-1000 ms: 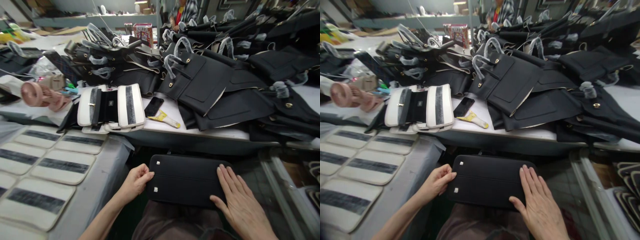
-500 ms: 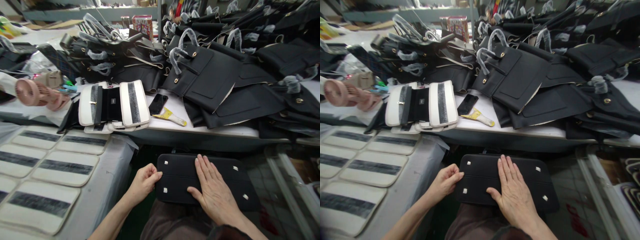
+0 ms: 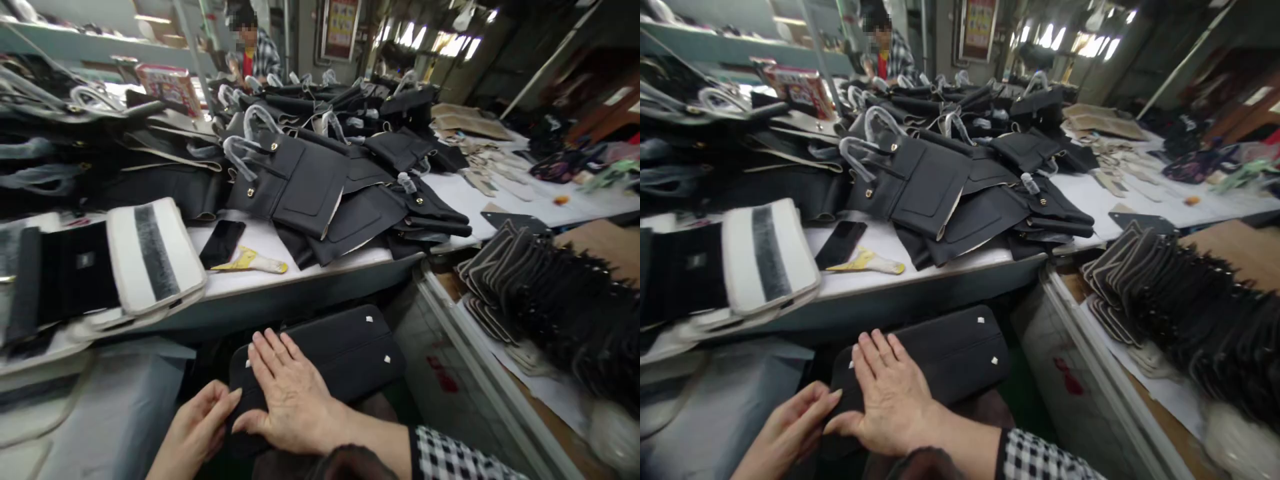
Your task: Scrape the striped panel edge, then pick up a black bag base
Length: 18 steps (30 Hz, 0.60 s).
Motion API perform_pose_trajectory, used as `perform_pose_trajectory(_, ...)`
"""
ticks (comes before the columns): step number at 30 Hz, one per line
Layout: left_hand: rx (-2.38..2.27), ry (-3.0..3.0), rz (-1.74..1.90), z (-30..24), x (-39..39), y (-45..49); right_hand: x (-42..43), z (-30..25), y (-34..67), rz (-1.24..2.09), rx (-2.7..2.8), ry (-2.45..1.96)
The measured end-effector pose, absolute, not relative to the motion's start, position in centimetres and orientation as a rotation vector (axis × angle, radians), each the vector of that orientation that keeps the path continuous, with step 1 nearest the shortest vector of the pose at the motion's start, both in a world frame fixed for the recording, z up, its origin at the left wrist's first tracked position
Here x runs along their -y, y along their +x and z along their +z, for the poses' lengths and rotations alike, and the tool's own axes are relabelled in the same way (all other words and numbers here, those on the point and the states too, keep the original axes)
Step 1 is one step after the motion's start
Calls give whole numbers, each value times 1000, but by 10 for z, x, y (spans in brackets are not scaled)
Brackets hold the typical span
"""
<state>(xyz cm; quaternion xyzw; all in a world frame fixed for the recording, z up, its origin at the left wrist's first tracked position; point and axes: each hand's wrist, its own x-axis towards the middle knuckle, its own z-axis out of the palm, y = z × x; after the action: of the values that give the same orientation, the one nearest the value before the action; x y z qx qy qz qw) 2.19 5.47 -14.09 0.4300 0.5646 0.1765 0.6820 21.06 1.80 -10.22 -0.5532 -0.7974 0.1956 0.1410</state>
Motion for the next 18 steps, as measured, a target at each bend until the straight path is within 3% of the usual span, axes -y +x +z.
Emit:
perform_pose_trajectory(4,-1316,971,429,-136,-47,31,-6,-93,256,445,2197,-1633)
perform_pose_trajectory(11,-1292,983,412,-133,-52,30,37,-116,385,-134,1916,-2171)
perform_pose_trajectory(18,-1275,1051,574,-133,-55,18,35,-143,366,-563,2116,-1941)
